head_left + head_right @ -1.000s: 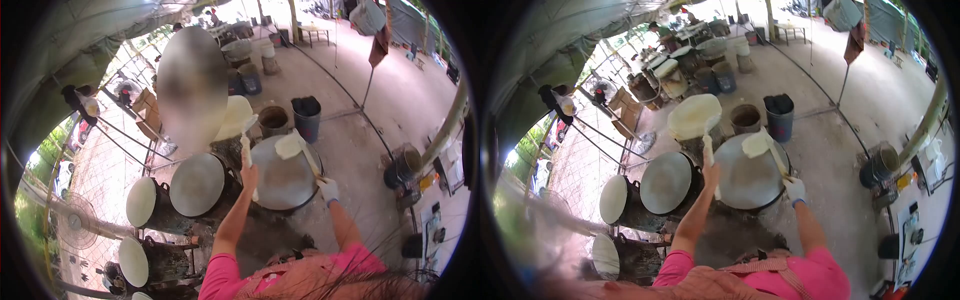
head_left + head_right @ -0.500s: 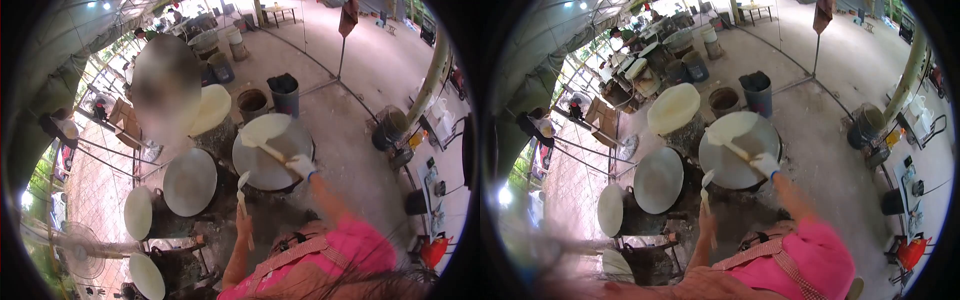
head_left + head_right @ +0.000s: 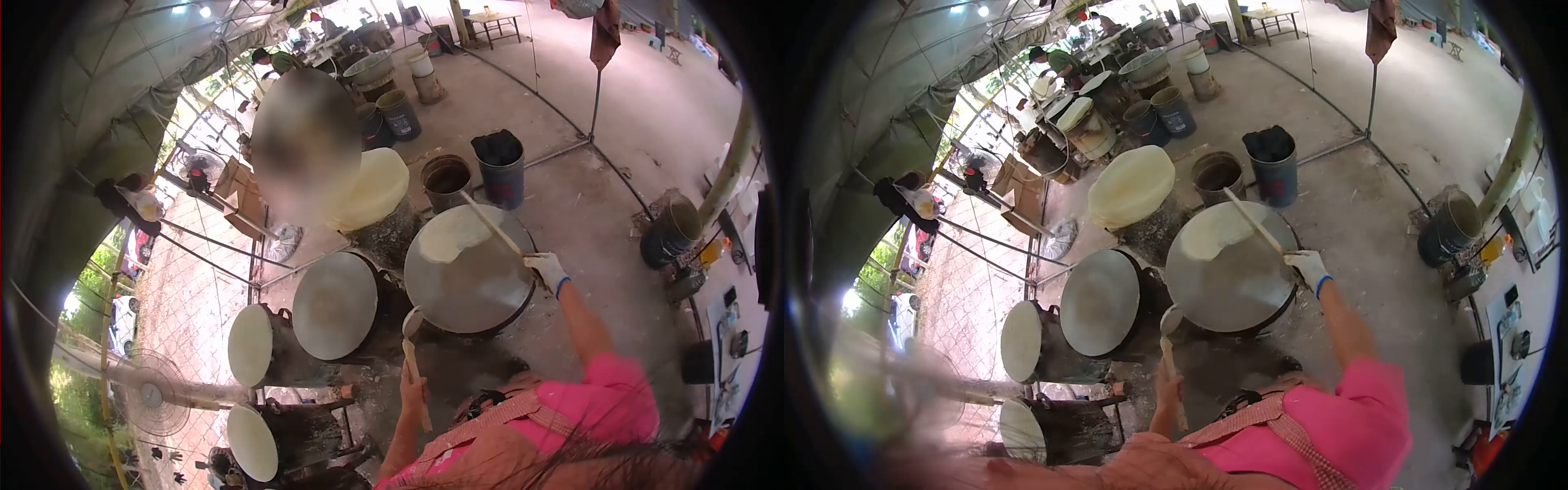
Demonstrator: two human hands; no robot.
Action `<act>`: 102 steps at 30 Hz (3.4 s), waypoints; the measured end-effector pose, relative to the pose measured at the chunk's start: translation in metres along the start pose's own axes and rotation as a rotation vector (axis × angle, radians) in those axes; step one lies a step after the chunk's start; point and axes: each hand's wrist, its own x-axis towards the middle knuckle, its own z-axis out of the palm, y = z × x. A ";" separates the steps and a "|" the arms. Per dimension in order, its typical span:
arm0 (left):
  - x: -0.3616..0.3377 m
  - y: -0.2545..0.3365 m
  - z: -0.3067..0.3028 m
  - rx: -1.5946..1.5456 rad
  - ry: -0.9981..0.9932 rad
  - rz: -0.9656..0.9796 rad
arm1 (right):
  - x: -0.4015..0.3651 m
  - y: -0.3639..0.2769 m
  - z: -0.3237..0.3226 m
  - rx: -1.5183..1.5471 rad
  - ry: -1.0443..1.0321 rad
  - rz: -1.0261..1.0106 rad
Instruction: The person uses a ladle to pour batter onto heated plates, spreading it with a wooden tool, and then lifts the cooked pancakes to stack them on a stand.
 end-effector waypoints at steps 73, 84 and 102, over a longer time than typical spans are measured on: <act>-0.125 -0.157 -0.064 -0.929 -0.019 -0.570 | -0.098 0.016 -0.225 -0.514 -0.230 0.176; -0.188 -0.122 -0.100 -1.115 -0.388 -0.480 | -0.188 0.184 0.059 -1.196 0.274 -0.445; -0.204 -0.141 -0.085 -1.573 -0.868 -0.526 | -0.137 0.101 0.024 -0.807 0.401 -0.419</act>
